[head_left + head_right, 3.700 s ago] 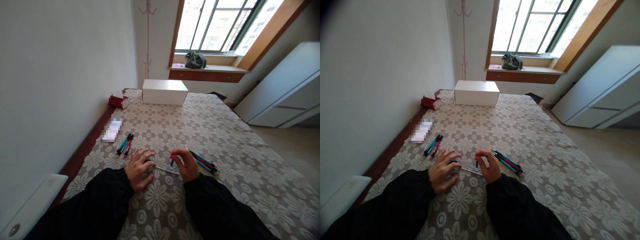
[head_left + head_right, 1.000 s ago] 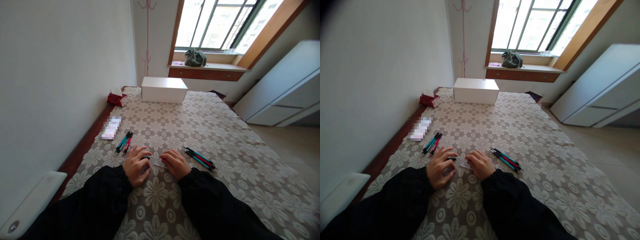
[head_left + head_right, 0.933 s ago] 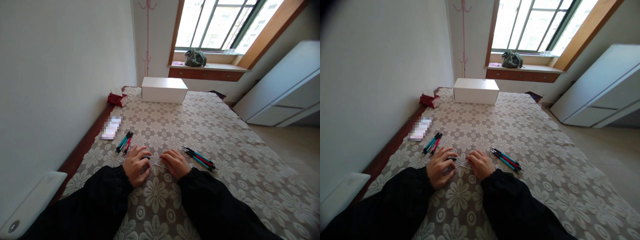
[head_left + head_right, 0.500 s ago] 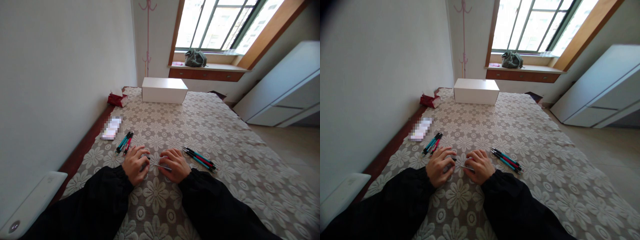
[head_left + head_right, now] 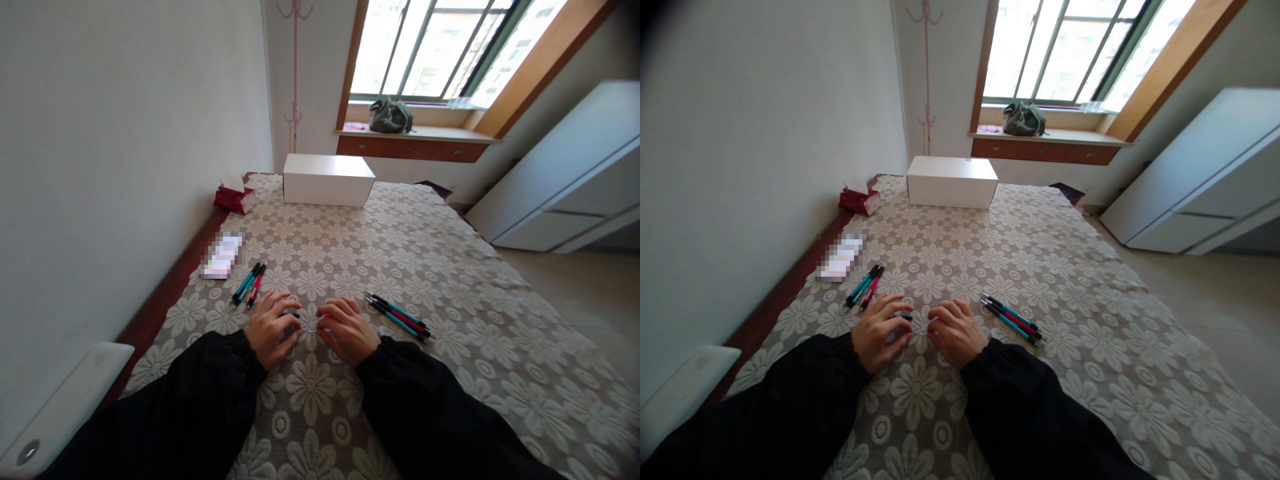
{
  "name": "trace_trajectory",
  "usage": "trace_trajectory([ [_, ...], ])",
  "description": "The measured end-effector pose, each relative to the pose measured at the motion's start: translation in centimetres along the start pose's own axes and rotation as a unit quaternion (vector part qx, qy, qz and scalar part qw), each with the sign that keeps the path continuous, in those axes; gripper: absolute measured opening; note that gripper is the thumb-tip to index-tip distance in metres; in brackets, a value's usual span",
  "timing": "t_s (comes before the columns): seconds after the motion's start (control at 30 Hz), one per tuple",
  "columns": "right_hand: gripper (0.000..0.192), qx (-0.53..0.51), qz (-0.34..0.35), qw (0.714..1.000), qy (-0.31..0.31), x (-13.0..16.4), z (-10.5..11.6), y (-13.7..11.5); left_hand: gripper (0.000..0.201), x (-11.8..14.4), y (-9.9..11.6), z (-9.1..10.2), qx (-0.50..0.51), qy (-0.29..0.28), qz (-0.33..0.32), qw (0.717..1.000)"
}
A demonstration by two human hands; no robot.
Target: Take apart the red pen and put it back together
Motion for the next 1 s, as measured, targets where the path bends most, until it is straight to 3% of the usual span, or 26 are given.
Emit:
trace_trajectory([
  [0.67,0.005,-0.011,-0.002,1.000,0.004,-0.20,0.49,-0.42,0.005,-0.31,-0.02,0.60,0.024,0.026,0.019,0.999],
  [1.0,0.006,-0.007,0.006,1.000,-0.007,-0.04,0.05,-0.35,0.005,-0.53,0.46,0.77,0.031,0.026,-0.018,0.999],
])
Point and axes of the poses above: each hand's wrist, its own x-axis away from the middle knuckle, its own z-axis out of the back of the hand, y = z × x, the point moved 4 cm from there along -x, towards the middle knuckle, and after that the axes turned 9 degrees about -z, right-handed, at the moved point
